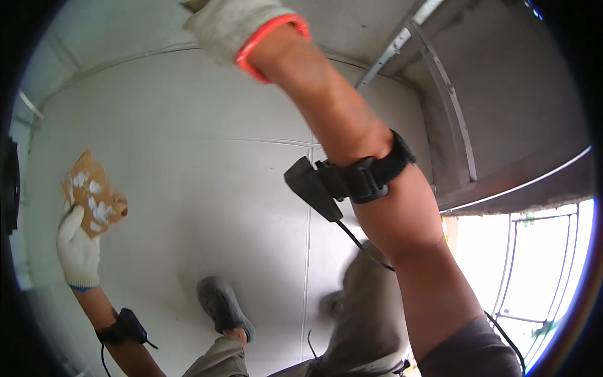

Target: The recorder is applying a white sealant or grout into the joints between large floor tiles using a small tool.

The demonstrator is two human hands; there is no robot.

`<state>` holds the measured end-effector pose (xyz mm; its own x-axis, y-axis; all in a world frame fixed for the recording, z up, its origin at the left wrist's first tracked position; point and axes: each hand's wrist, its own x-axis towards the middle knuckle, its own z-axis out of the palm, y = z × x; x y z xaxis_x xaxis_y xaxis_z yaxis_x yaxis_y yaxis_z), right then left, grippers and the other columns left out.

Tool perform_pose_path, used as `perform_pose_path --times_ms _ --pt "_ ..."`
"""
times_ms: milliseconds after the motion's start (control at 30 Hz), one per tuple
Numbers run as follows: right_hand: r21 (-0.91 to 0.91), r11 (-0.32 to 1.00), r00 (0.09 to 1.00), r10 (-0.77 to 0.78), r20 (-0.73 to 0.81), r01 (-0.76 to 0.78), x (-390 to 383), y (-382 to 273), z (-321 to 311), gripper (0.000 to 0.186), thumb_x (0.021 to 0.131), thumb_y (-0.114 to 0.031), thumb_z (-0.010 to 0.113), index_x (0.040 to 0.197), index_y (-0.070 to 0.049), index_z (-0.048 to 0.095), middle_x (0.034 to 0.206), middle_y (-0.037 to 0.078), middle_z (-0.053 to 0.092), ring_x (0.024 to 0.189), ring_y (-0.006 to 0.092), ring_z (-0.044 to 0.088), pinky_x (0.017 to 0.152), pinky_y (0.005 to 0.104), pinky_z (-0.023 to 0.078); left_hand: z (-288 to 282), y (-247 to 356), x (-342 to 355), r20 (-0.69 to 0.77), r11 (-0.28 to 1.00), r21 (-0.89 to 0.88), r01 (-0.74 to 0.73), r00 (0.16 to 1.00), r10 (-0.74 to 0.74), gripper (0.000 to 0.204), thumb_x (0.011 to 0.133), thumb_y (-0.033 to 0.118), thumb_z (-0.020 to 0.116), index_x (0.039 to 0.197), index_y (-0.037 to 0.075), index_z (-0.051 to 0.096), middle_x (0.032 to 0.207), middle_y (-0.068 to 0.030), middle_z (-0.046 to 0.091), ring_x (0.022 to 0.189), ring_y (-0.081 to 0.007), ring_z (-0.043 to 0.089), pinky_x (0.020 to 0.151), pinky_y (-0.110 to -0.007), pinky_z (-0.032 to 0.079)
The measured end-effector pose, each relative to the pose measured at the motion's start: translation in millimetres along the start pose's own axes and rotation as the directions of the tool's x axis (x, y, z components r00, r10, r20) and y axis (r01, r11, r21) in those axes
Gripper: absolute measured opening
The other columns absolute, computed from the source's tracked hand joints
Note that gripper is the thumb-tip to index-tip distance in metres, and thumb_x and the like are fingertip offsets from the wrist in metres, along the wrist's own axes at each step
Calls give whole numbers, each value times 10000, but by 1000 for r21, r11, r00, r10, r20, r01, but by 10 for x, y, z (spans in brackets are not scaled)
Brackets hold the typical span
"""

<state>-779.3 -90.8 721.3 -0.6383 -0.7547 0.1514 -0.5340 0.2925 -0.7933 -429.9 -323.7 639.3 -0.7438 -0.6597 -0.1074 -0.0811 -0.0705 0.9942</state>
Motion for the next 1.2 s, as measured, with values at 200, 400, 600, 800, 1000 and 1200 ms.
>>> perform_pose_path --times_ms 200,400,600,800,1000,1200 --pt "-217 921 916 245 -318 -322 -801 1719 294 265 982 -241 590 1122 -89 756 887 205 725 861 385 713 750 449 574 616 -268 851 70 970 -148 191 981 -182 521 1076 120 519 1552 -74 429 1440 -172 570 1327 -287 583 1121 -450 495" --pt "248 619 541 779 -317 -745 -2153 2749 1104 438 969 -293 664 1384 -163 718 725 172 663 643 257 657 683 392 534 1206 -1079 1641 368 894 -258 367 893 -260 518 1051 112 551 1543 -18 452 1440 -158 579 1330 -283 588 1118 -461 494" --pt "278 500 427 859 -283 -820 -2302 2928 1337 411 975 -280 671 1370 -185 729 760 174 690 661 288 670 695 394 537 1822 -1549 1728 398 884 -103 456 833 -384 564 981 87 521 1529 -34 467 1434 -169 589 1327 -289 596 1127 -465 479" --pt "187 540 490 834 -255 -821 -1736 2256 1364 395 976 -297 675 1356 -207 734 771 175 689 731 349 696 711 426 539 988 -1448 1671 293 745 -112 657 739 -607 479 961 75 584 1430 -15 550 1356 -170 635 1272 -315 631 1108 -482 496" --pt "22 667 635 719 -282 -745 -1173 1369 1671 423 992 -221 692 1402 -118 708 694 105 641 629 131 607 657 325 522 -617 -1225 1762 178 703 -171 690 724 -667 420 957 101 613 1360 -12 580 1322 -151 648 1243 -308 627 1095 -482 489" --pt "50 616 598 780 -185 -786 -2029 833 1559 422 980 -90 689 1401 -106 706 724 117 675 668 207 649 669 352 535 -617 -981 1690 138 744 -167 647 763 -632 435 966 128 646 1368 -22 573 1335 -149 616 1270 -297 588 1090 -475 487"
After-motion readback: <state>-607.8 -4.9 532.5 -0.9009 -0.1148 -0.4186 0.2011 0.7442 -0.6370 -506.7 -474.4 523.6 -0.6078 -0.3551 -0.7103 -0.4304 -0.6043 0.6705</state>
